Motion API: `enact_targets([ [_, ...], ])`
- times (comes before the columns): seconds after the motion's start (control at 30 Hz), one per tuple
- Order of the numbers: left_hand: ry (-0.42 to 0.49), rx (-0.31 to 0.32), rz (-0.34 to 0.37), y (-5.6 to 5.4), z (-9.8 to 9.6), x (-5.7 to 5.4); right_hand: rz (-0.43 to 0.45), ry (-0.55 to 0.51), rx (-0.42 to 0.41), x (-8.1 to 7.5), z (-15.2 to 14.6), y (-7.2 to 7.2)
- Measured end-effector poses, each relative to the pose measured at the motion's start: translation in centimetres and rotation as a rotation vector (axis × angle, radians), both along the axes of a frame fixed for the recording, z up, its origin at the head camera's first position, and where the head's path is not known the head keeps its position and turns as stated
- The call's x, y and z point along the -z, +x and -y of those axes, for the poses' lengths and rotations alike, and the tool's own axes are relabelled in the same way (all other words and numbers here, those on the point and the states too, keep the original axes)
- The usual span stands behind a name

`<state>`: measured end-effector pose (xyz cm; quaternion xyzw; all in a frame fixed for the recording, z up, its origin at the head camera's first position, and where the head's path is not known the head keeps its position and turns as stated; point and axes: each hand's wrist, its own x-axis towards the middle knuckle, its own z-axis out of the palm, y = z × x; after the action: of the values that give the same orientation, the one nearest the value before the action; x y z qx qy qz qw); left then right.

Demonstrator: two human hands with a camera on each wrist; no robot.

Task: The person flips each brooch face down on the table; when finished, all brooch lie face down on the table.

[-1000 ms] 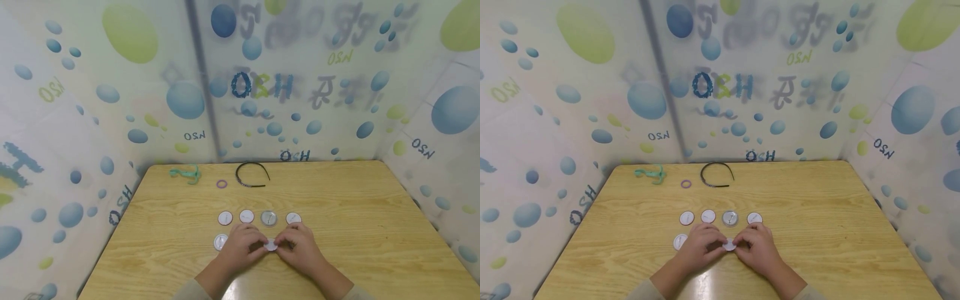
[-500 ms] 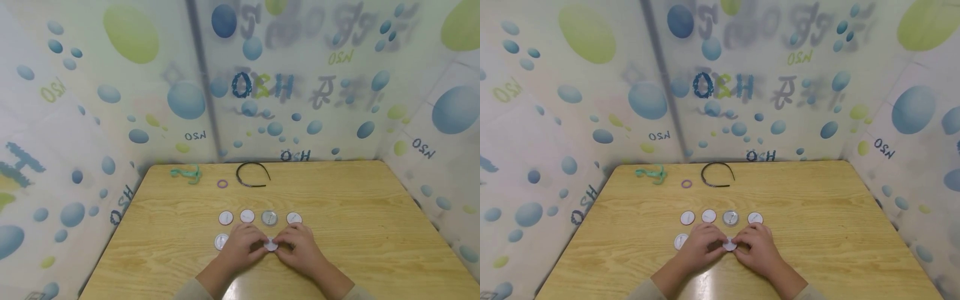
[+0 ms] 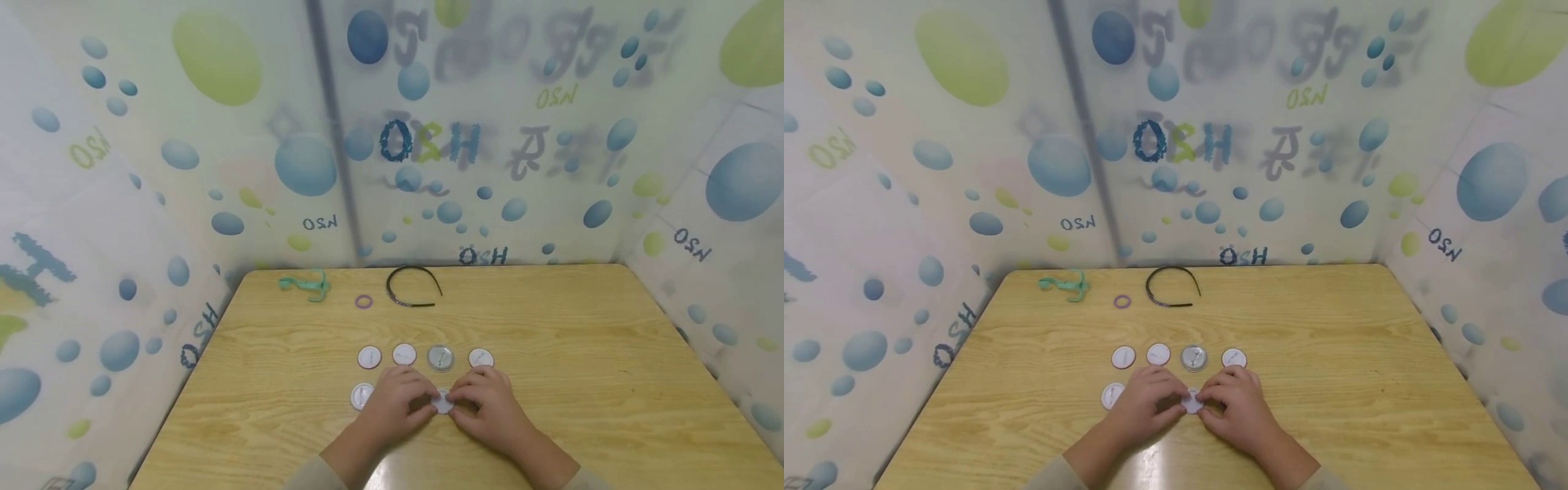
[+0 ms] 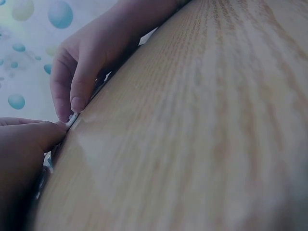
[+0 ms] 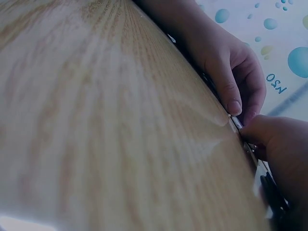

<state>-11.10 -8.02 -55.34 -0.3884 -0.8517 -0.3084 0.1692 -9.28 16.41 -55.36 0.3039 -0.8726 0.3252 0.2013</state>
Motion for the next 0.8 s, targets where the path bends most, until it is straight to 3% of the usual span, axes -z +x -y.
enact_targets([
  [0.17,-0.018,-0.013,0.008,0.1,0.3,0.0,-0.011,-0.016,-0.010,-0.1,0.2,0.1],
  [0.47,0.001,-0.005,-0.059,0.0,0.1,-0.1,-0.048,-0.059,0.031,-0.4,-0.5,0.2],
  [0.67,0.009,-0.021,-0.058,0.4,-0.7,-0.3,-0.049,-0.072,0.056,-0.3,-1.6,0.3],
  [0.8,-0.036,-0.008,-0.156,0.7,-2.2,-0.5,-0.066,-0.085,0.096,-0.3,-3.2,0.6],
])
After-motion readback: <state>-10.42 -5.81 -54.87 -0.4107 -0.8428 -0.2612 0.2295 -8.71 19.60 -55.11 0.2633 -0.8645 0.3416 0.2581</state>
